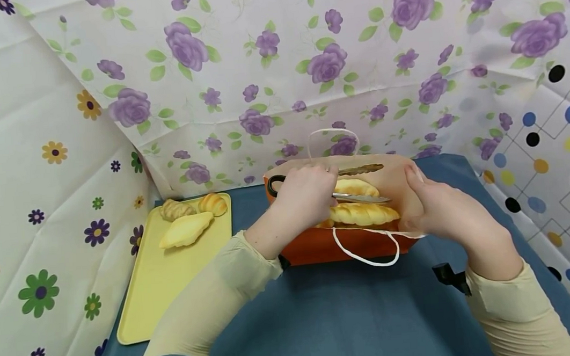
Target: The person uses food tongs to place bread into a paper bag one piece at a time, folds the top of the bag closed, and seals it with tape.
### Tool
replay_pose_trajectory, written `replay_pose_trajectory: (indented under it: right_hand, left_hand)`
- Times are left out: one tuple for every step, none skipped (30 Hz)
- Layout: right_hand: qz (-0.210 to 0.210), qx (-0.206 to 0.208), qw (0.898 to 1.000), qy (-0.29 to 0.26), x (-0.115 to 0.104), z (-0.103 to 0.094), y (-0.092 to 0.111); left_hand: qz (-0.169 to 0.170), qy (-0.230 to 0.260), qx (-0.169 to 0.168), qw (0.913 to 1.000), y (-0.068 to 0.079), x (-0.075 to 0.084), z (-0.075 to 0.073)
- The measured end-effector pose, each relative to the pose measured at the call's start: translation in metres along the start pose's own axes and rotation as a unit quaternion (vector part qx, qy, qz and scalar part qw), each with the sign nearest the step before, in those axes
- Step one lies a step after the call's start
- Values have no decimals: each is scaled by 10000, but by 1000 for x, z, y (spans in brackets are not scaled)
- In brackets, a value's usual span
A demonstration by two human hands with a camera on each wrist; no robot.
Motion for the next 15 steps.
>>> replay_pose_trajectory:
  right_hand:
    - [10,-1,10000,5,0,0,0]
    - [10,-3,10000,7,0,0,0]
    - [9,-7,10000,4,0,0,0]
    - [-3,-8,10000,2,0,0,1]
    - [-12,-11,10000,-7,0,0,1]
    - [-18,-16,10000,-18,0,0,1]
    - [-18,-19,10000,-27,0,0,1]
    - [-31,-12,10000,-28,0,0,1]
    - [-53,-3,10000,-22,0,0,1]
    - [-56,4,10000,-23,0,0,1]
    - [-58,9,10000,-23,0,0,1]
    - [-59,8,10000,-26,0,0,1]
    - [-56,5,10000,-25,0,0,1]
    - [-56,-9,10000,-55,-1,0,2]
    - [-45,-28,10000,-83,-1,0,2]
  left_hand:
    - [-6,-23,3,10000,0,0,0]
    - [-21,-41,4,10000,0,-1,-1]
    - [-37,-57,9,10000,0,-1,-1]
    - [-52,-56,9,10000,0,-2,-1]
    - [-70,-51,5,10000,0,-2,-1]
    - [-84,-54,4,10000,0,-2,-1]
    - [-97,-64,1,9999,0,-3,-1]
    - [-115,-64,-2,9999,0,-3,-1]
    - [-123,-74,-4,9999,0,-3,0]
    - [-128,-102,-8,9999,0,-3,0]
    - [-133,-129,-7,9998,0,-3,1]
    - [-136,-153,-5,9998,-1,-3,1]
    - [-138,-167,-7,9998,-1,-3,1]
    - [-139,-176,-7,9997,-1,-4,2]
    - [-134,-180,-13,9997,-1,-4,2]
Point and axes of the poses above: each hand's wrist, its own y-axis away from the middle knuckle, its own z-axis out of the palm, x = y × z, the point moved 5 cm from there along -y, towards the middle knuckle, and after that the axes turned 9 degrees about -x, right-handed, at the moved point
